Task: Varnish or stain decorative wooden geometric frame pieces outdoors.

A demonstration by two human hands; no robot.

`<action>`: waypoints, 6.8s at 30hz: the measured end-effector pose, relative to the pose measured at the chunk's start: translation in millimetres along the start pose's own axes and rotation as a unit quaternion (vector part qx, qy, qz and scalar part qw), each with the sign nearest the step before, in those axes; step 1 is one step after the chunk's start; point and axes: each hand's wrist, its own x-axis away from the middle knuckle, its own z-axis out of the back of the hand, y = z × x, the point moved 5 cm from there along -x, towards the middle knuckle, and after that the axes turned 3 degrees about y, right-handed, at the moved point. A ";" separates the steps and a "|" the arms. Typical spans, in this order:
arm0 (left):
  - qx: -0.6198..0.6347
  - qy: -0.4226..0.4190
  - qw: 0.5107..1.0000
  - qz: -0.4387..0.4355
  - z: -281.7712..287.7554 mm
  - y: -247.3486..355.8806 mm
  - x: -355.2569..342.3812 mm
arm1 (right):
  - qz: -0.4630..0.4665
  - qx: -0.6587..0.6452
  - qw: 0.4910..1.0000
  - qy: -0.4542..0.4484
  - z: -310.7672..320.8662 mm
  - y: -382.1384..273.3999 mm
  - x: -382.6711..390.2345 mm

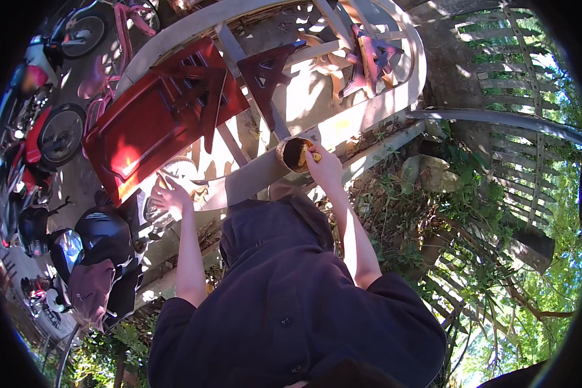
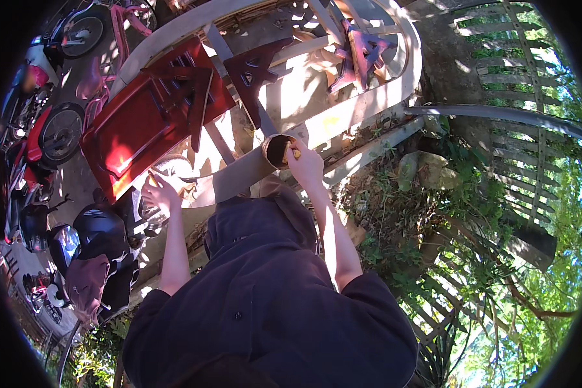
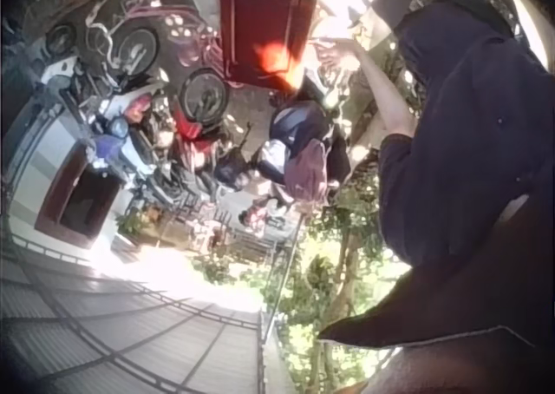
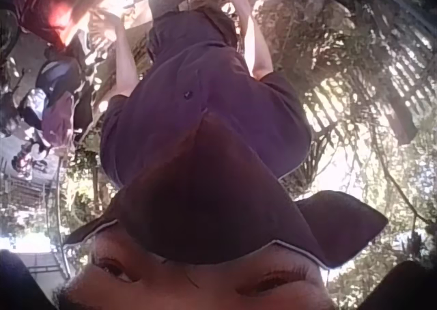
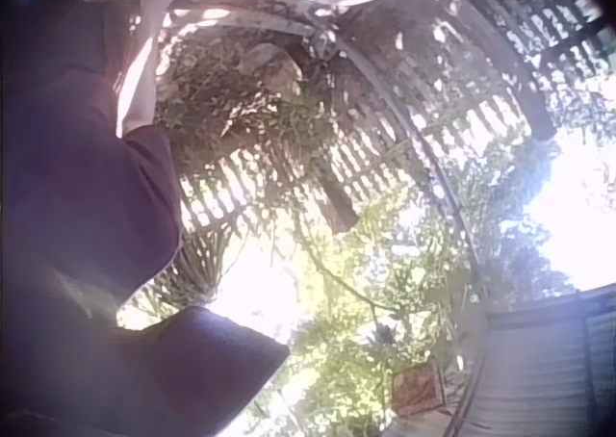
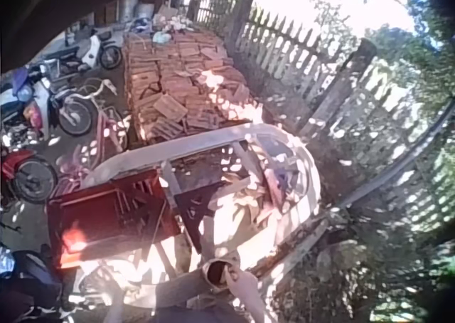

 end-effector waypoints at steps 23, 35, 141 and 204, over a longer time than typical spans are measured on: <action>0.118 -0.203 0.935 0.265 30.2 65.3 225.0 | 0.170 -0.279 0.920 -0.216 33.5 -4.4 -131.0; 0.183 -0.141 0.803 0.549 41.3 -22.8 634.8 | 0.374 -0.211 0.827 -0.364 -83.5 -54.8 -169.1; 0.222 0.089 0.963 0.121 12.6 399.0 -8.7 | 0.122 -0.525 0.833 -0.127 135.9 40.0 -331.4; 0.403 -0.180 0.878 0.187 -11.6 358.4 -36.3 | 0.484 -0.207 0.836 -0.156 37.6 -143.4 -328.7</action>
